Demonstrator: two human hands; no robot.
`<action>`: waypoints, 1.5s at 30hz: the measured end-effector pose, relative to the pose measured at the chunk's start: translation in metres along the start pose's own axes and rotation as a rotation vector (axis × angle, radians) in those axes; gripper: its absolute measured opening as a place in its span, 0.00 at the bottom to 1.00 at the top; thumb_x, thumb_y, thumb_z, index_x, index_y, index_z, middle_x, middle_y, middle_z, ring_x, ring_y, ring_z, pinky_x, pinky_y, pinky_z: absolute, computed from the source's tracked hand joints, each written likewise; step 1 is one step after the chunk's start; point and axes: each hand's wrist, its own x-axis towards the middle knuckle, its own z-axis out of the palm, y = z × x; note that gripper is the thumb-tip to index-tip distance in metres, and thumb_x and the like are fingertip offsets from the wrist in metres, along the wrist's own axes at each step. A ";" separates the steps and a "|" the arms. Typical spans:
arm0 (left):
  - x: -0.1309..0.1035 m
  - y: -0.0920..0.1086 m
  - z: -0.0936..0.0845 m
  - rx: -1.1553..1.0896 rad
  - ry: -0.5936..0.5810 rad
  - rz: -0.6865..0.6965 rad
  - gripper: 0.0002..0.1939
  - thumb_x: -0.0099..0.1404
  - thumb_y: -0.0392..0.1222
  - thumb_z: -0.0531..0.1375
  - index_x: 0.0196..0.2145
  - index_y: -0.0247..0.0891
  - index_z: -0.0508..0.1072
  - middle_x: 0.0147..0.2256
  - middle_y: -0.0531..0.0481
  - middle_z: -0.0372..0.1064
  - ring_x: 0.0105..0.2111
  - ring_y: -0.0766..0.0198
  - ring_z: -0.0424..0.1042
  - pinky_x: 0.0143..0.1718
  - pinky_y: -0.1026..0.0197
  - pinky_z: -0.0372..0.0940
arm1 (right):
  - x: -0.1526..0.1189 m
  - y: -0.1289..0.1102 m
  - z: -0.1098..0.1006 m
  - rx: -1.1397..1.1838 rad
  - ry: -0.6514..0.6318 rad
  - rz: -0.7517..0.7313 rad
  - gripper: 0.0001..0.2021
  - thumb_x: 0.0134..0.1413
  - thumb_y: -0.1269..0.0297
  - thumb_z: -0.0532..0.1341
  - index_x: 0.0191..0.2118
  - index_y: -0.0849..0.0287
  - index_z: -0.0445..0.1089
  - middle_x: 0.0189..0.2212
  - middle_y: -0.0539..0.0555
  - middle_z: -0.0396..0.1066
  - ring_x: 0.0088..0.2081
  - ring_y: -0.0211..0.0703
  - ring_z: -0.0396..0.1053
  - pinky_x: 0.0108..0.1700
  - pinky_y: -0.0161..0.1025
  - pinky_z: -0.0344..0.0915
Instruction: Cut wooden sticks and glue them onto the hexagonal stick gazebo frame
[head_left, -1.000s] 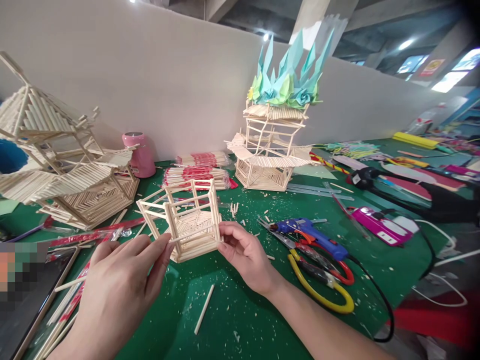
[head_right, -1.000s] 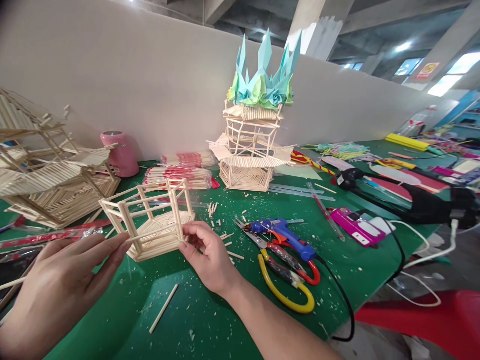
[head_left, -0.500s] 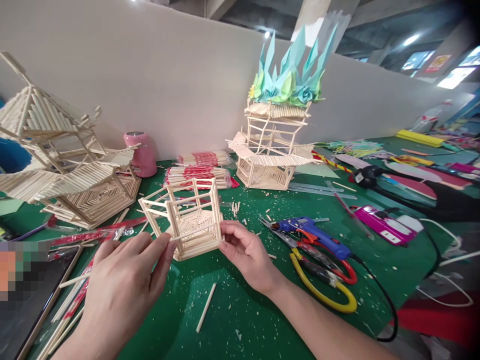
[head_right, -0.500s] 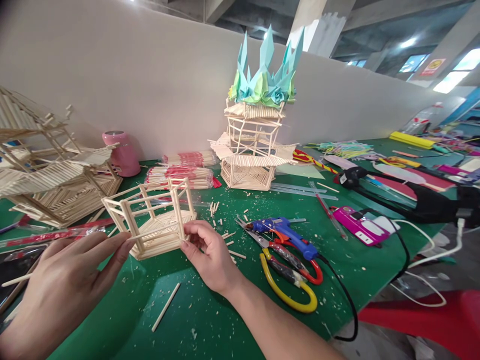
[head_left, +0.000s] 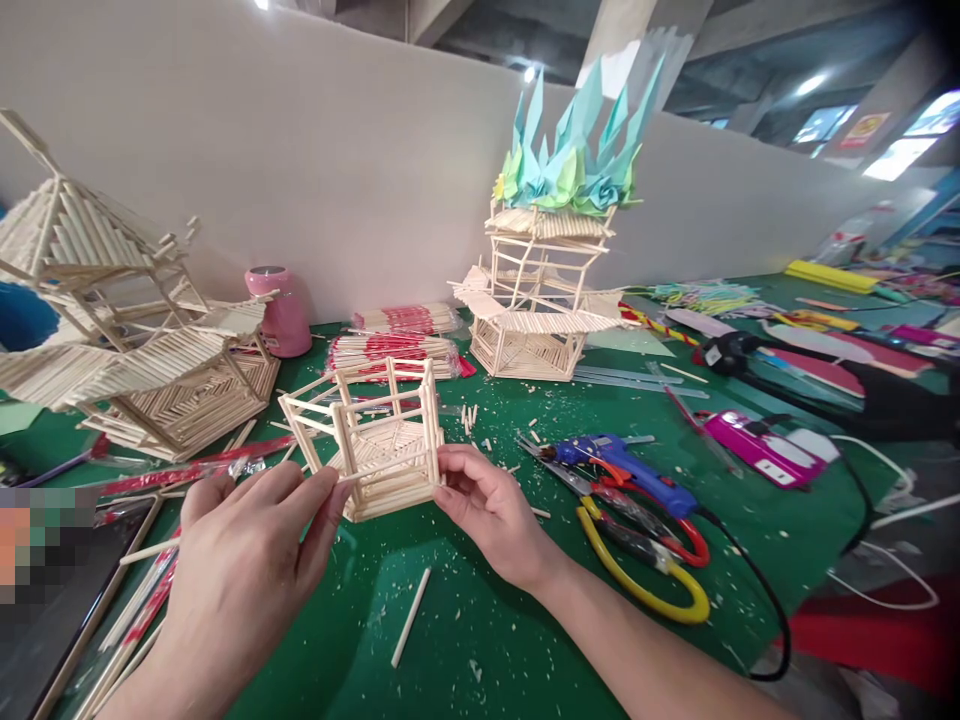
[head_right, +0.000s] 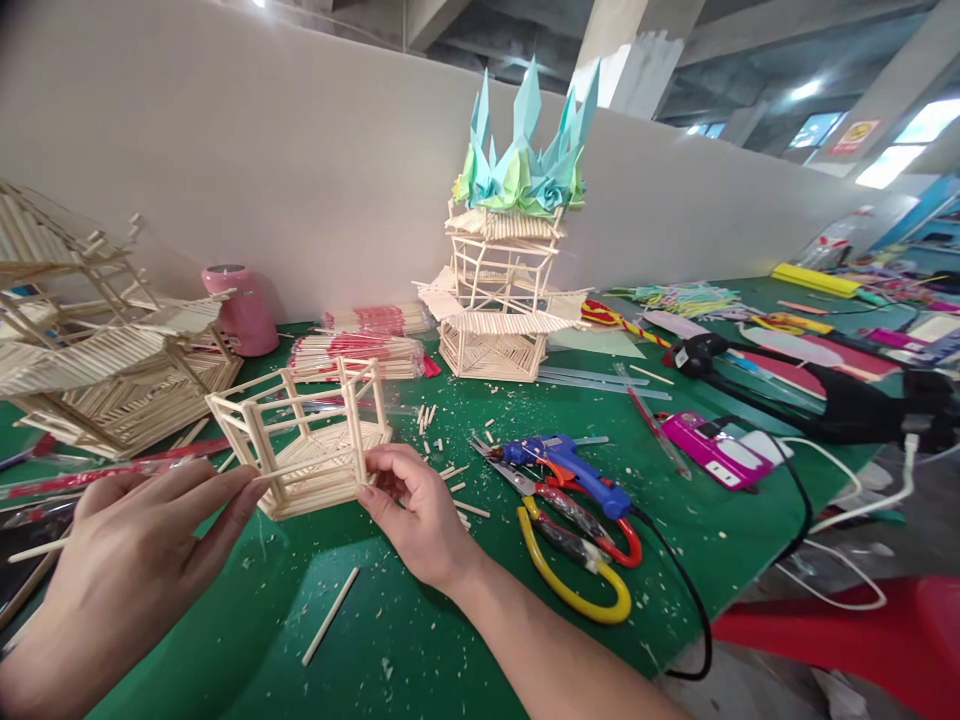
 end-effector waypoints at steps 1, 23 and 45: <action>0.001 0.001 0.000 -0.005 0.004 0.005 0.21 0.68 0.44 0.45 0.26 0.40 0.73 0.18 0.52 0.63 0.18 0.59 0.66 0.30 0.53 0.54 | 0.000 0.000 0.000 0.004 0.000 -0.001 0.12 0.53 0.56 0.60 0.41 0.56 0.69 0.42 0.55 0.64 0.40 0.41 0.66 0.43 0.40 0.66; 0.000 0.002 0.000 0.040 -0.069 -0.064 0.20 0.68 0.44 0.47 0.24 0.39 0.72 0.18 0.55 0.59 0.19 0.63 0.61 0.29 0.57 0.47 | 0.001 0.000 -0.001 0.015 -0.034 0.033 0.11 0.54 0.58 0.59 0.40 0.58 0.69 0.44 0.58 0.62 0.42 0.42 0.65 0.47 0.41 0.64; 0.000 0.001 0.000 0.052 -0.050 -0.046 0.19 0.67 0.44 0.47 0.26 0.39 0.74 0.18 0.54 0.61 0.20 0.59 0.64 0.29 0.57 0.48 | 0.001 0.002 -0.001 0.015 -0.030 -0.002 0.12 0.53 0.56 0.60 0.40 0.57 0.69 0.42 0.56 0.63 0.41 0.41 0.65 0.45 0.40 0.65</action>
